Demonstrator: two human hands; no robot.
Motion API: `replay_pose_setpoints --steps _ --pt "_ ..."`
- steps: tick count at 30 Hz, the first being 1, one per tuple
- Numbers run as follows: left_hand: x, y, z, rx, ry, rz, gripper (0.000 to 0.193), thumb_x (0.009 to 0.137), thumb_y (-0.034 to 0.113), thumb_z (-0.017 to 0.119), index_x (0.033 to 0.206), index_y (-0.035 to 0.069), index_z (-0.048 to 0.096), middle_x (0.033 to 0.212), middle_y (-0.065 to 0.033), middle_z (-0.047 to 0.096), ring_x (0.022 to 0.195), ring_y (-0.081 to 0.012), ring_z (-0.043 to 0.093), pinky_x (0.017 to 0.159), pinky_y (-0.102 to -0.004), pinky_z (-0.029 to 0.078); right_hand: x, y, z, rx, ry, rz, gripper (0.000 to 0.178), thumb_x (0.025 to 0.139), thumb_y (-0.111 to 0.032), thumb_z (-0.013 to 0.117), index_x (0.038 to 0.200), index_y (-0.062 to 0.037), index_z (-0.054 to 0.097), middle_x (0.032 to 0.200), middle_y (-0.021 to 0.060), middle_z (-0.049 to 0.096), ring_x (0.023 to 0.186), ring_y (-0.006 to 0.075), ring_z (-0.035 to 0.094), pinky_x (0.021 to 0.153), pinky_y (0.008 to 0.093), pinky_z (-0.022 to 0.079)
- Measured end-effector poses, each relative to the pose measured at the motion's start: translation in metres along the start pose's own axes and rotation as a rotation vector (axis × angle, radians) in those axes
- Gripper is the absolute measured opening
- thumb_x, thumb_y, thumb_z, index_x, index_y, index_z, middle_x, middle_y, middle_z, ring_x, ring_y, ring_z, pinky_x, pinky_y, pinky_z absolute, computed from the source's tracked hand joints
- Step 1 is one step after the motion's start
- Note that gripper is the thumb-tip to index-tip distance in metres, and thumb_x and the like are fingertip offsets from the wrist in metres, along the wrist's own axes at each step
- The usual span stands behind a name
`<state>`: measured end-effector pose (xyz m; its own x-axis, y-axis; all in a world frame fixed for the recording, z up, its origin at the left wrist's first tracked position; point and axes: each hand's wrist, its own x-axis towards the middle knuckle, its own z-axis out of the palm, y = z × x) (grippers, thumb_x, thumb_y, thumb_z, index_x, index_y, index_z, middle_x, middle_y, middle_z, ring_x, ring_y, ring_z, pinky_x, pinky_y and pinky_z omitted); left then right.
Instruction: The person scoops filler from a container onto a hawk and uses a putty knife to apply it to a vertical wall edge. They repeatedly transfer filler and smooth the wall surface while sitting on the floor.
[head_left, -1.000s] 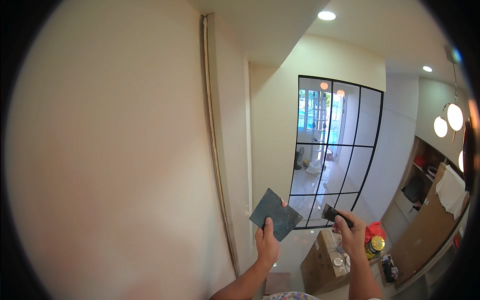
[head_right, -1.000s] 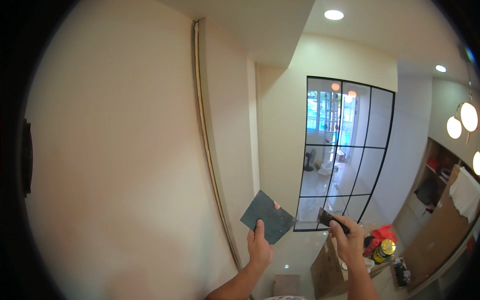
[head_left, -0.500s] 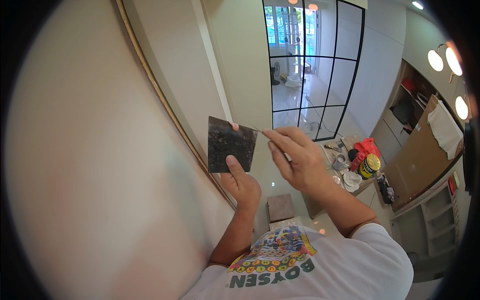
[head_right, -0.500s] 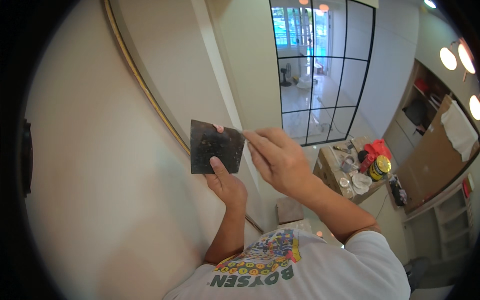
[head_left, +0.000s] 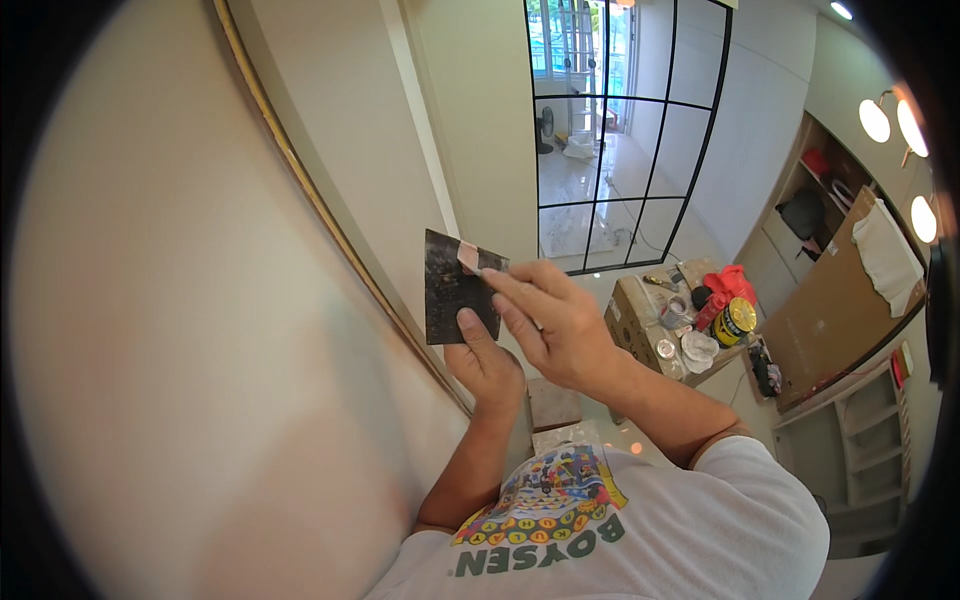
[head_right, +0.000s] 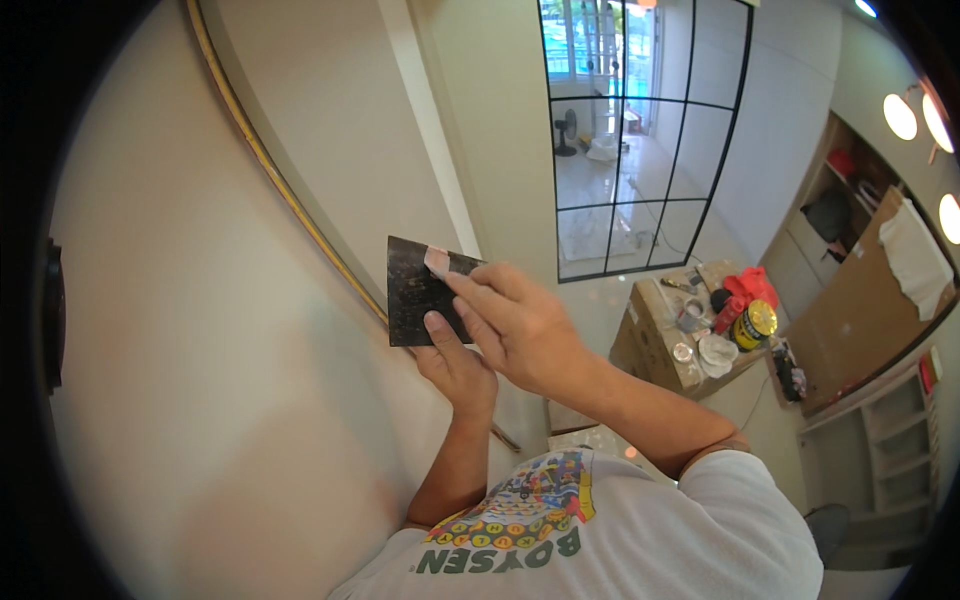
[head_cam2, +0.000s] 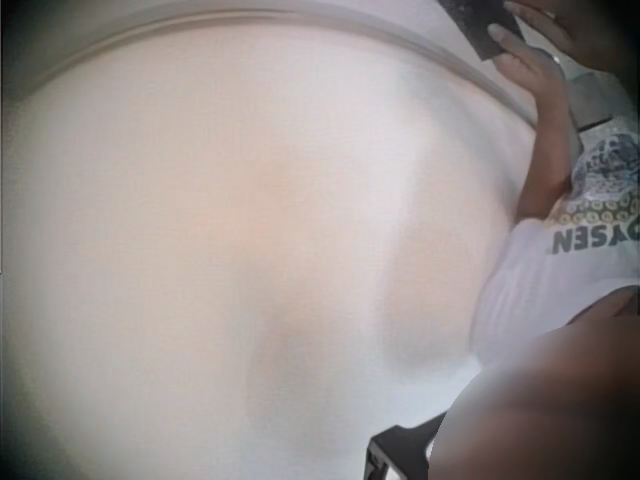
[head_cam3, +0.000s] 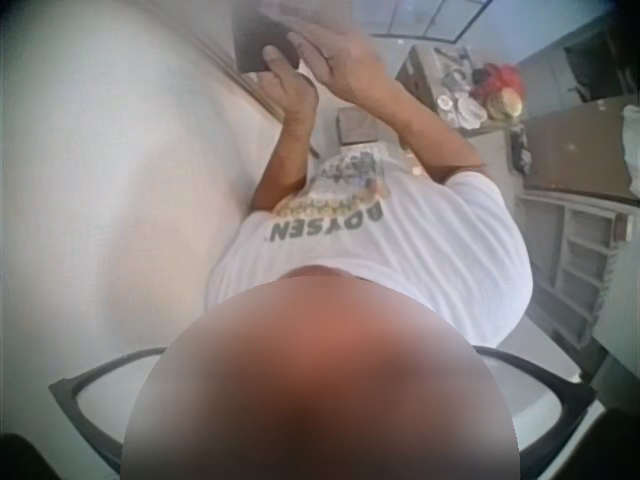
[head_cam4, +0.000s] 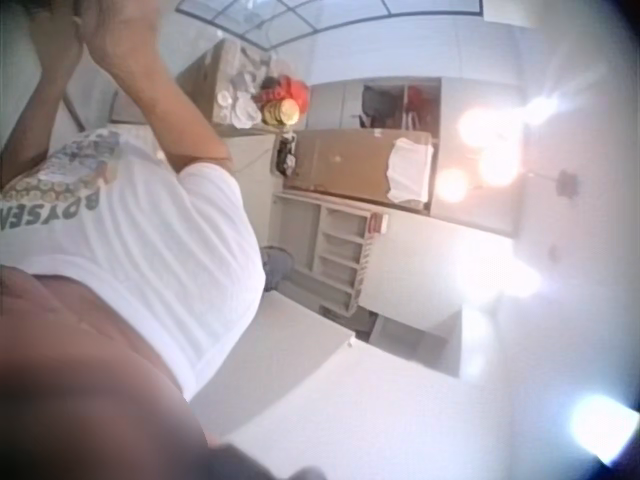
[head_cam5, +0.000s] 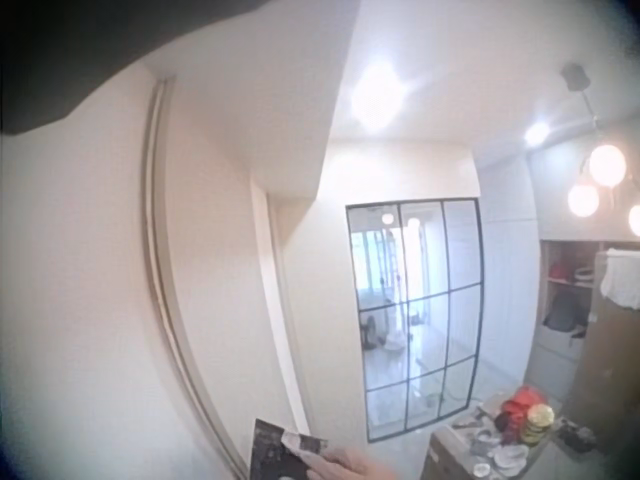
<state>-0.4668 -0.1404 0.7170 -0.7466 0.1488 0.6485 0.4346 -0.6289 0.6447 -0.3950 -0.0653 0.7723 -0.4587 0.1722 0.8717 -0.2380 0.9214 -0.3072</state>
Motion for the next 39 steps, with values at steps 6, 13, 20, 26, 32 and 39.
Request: replay_pose_setpoints --steps 6,13,20,26,32,39 --pt "-0.002 -0.005 -0.001 0.022 0.003 -0.028 0.048 0.119 0.029 0.039 0.146 -0.008 0.052 0.142 -0.0163 0.059 0.128 -0.0249 0.062 0.107 -0.0390 0.053 0.002 0.002 -0.003 -0.011 -0.022 0.029 0.034 0.094 -0.006 0.076 0.128 -0.0037 0.075 0.107 0.0161 0.072 0.086 0.0330 0.072 0.072 0.0404 0.059" --pt "0.003 -0.001 0.003 -0.001 0.015 -0.010 0.048 0.118 0.026 0.039 0.147 -0.011 0.051 0.141 -0.0184 0.060 0.126 -0.0280 0.064 0.109 -0.0402 0.053 0.002 0.000 -0.002 -0.012 -0.010 0.081 0.032 0.097 -0.004 0.073 0.129 -0.0014 0.075 0.107 0.0166 0.071 0.086 0.0306 0.069 0.072 0.0391 0.056" --pt "-0.007 -0.006 -0.002 0.065 0.032 -0.077 0.045 0.118 0.024 0.039 0.143 -0.011 0.053 0.146 -0.0239 0.058 0.128 -0.0292 0.064 0.106 -0.0400 0.055 -0.006 0.001 0.004 0.028 0.007 0.057 0.034 0.095 -0.007 0.074 0.129 -0.0066 0.076 0.107 0.0139 0.071 0.091 0.0321 0.069 0.075 0.0423 0.058" --pt "0.003 -0.013 -0.010 -0.183 0.200 -0.260 0.044 0.117 0.024 0.045 0.143 -0.009 0.056 0.135 -0.0160 0.069 0.123 -0.0241 0.068 0.103 -0.0367 0.057 0.002 0.017 -0.019 -0.053 -0.078 -0.081 0.042 0.089 -0.002 0.077 0.130 -0.0111 0.077 0.110 0.0099 0.073 0.094 0.0325 0.066 0.079 0.0423 0.057" --pt "0.024 -0.005 -0.029 -0.833 0.137 -0.889 0.037 0.110 0.026 0.057 0.139 0.003 0.062 0.132 -0.0108 0.072 0.119 -0.0240 0.071 0.106 -0.0411 0.055 0.014 0.050 -0.056 -0.136 -0.078 -0.232 0.045 0.083 0.004 0.079 0.125 -0.0115 0.079 0.119 0.0072 0.075 0.105 0.0321 0.065 0.089 0.0393 0.055" --pt "0.020 0.000 -0.022 -0.754 0.064 -1.042 0.036 0.108 0.023 0.061 0.139 0.004 0.063 0.131 -0.0089 0.074 0.120 -0.0203 0.071 0.105 -0.0383 0.057 -0.010 0.058 -0.046 -0.063 -0.146 -0.154 0.046 0.081 0.008 0.076 0.123 -0.0100 0.081 0.123 0.0076 0.075 0.112 0.0333 0.064 0.094 0.0410 0.055"
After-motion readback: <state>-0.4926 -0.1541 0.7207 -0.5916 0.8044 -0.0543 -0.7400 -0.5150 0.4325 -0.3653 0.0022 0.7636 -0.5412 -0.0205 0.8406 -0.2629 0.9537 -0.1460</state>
